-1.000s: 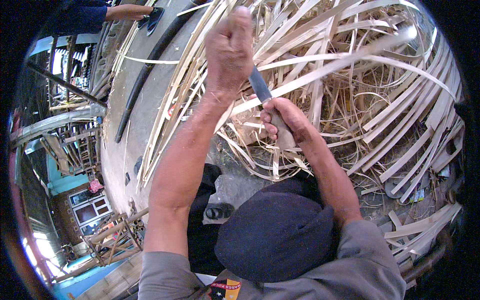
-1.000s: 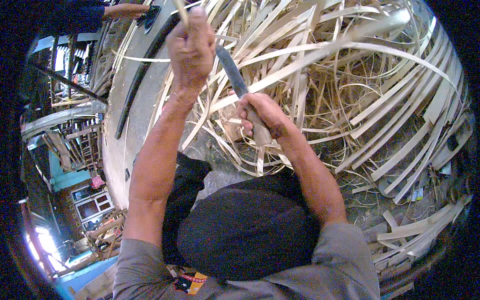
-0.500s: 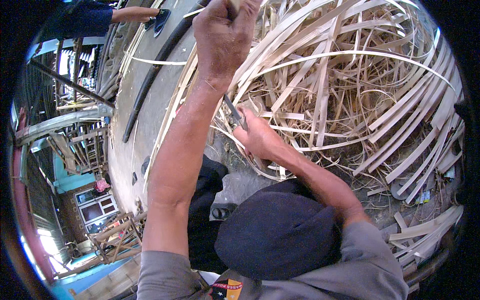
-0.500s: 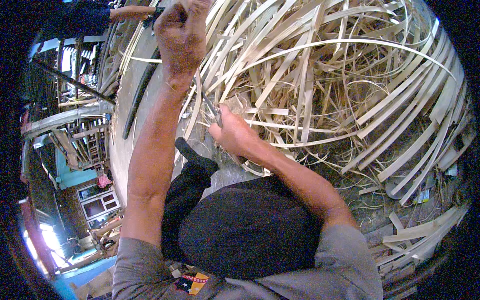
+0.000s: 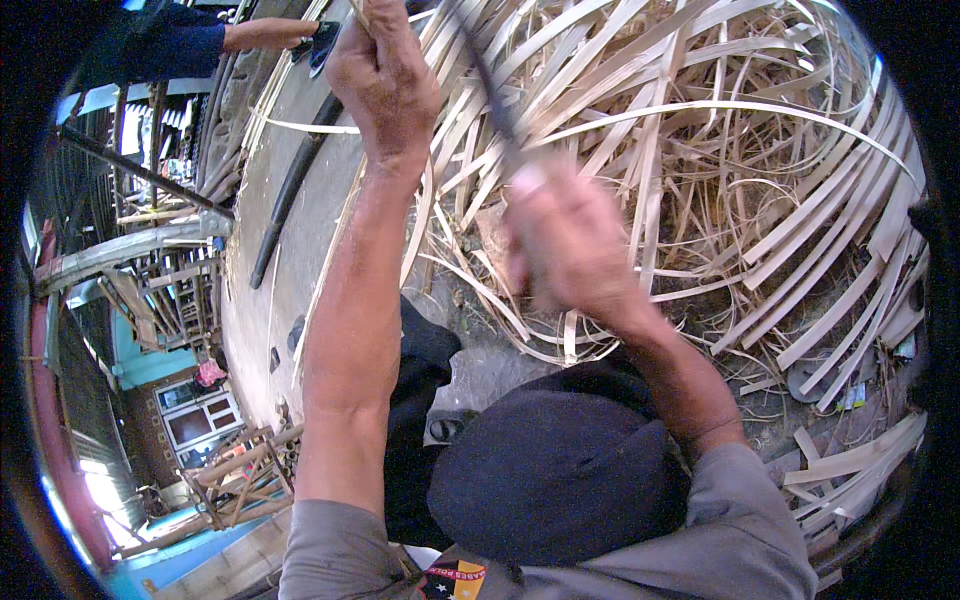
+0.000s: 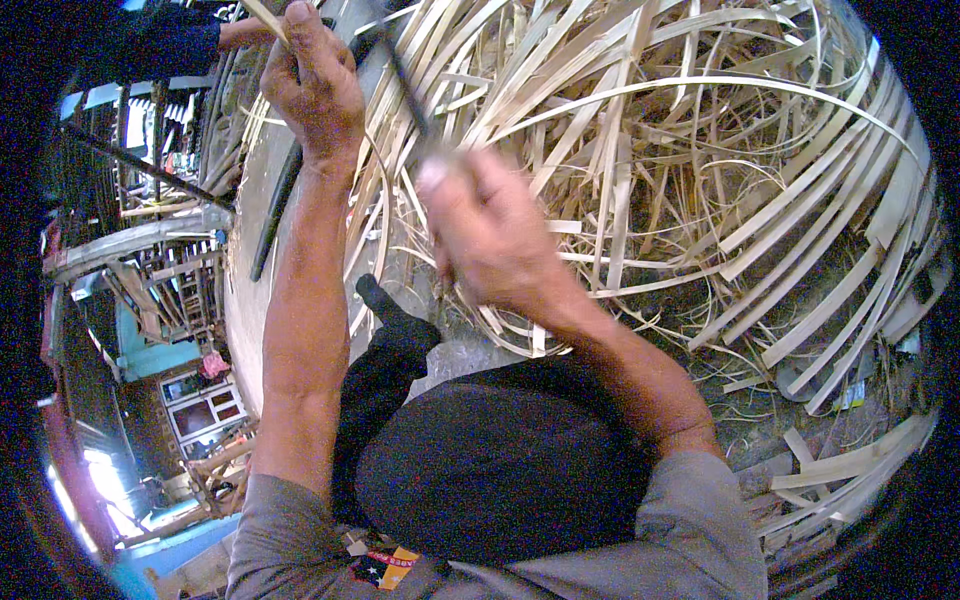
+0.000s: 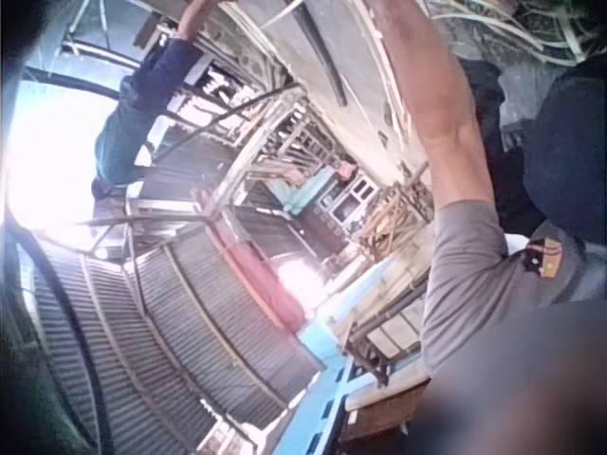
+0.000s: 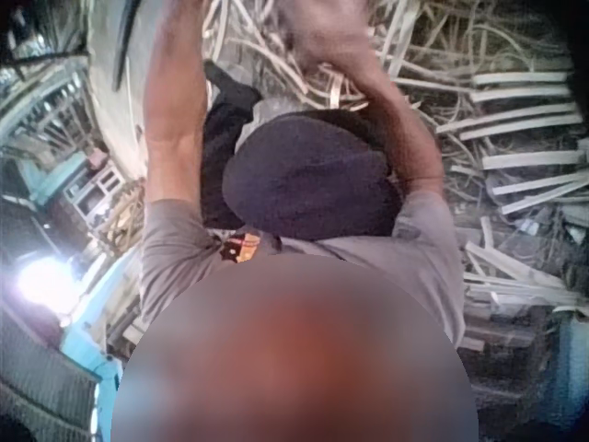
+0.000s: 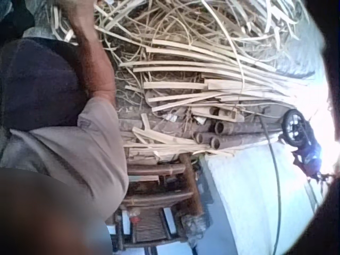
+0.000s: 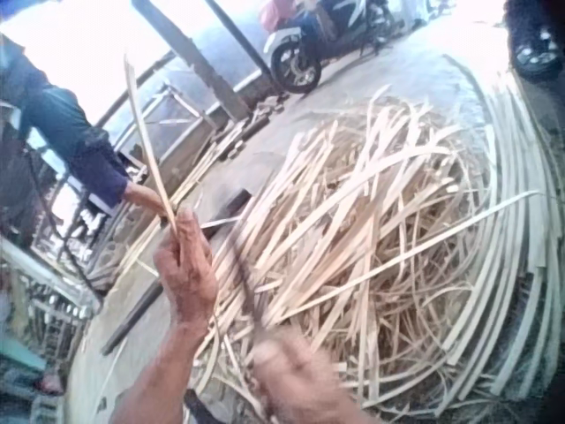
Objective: The person sits on the floor and uses a knife to split long bamboo strips into thinner pieces. They hold the bamboo with one hand and guide the knife with the other, repeatedly peeling and separating the material into a growing pile.
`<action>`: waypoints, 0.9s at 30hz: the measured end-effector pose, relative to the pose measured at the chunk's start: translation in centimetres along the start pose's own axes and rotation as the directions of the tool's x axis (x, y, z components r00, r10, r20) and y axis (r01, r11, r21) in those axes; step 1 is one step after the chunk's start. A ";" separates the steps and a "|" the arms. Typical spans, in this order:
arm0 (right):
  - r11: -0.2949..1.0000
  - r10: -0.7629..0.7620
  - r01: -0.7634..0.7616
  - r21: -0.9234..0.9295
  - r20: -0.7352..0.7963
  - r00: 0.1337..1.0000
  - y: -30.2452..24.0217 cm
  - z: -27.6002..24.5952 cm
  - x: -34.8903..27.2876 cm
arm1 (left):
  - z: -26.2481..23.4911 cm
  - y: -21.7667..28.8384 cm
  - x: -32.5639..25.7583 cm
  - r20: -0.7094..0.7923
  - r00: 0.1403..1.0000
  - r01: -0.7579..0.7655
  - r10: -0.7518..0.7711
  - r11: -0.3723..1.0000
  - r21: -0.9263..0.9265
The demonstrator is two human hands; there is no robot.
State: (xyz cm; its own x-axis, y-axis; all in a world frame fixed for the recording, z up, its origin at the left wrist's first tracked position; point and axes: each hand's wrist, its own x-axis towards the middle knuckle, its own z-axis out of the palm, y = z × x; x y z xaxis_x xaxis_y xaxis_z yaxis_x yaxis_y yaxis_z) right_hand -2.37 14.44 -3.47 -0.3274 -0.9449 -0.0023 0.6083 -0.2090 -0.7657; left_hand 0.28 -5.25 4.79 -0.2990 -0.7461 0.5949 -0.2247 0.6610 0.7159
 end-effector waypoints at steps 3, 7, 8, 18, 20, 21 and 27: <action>0.971 -0.203 0.219 0.094 -0.161 0.966 1.7 0.5 -0.7 | -0.1 0.4 -0.1 -0.021 0.985 -0.167 0.169 0.983 0.078; 0.683 0.720 -0.728 -0.067 0.233 0.654 6.8 2.5 -1.3 | -1.2 0.7 -0.9 0.000 0.993 -0.117 0.120 0.968 0.220; 0.749 0.626 -0.663 0.022 0.306 0.717 7.4 2.4 -1.1 | -1.4 0.7 -1.1 -0.014 0.999 -0.033 0.038 0.961 0.273; 0.861 0.505 -0.507 -0.045 0.198 0.840 6.6 1.6 -1.0 | -0.7 0.2 0.7 -0.084 0.988 -0.117 0.128 0.985 0.128; 0.857 0.515 -0.506 -0.094 0.172 0.840 6.2 3.0 -0.7 | -0.8 0.0 0.3 -0.086 0.989 -0.105 0.118 0.983 0.149; 0.860 0.505 -0.510 -0.020 0.184 0.843 5.5 3.2 -0.6 | -0.9 -0.2 0.2 -0.074 0.992 -0.091 0.104 0.981 0.170; 0.979 -0.111 0.123 0.165 -0.082 0.990 -0.8 -0.3 0.2 | -1.5 -1.3 0.9 -0.089 0.991 -0.096 0.104 0.991 0.091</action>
State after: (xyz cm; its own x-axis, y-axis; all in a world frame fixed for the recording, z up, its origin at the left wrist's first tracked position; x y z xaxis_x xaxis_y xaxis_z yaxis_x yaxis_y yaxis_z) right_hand -3.16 14.51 -3.08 -0.4509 -0.8921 0.0298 0.6743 -0.3623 -0.6434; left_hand 1.68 -6.89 4.93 -0.2366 -0.6775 0.6965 -0.2784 0.7340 0.6194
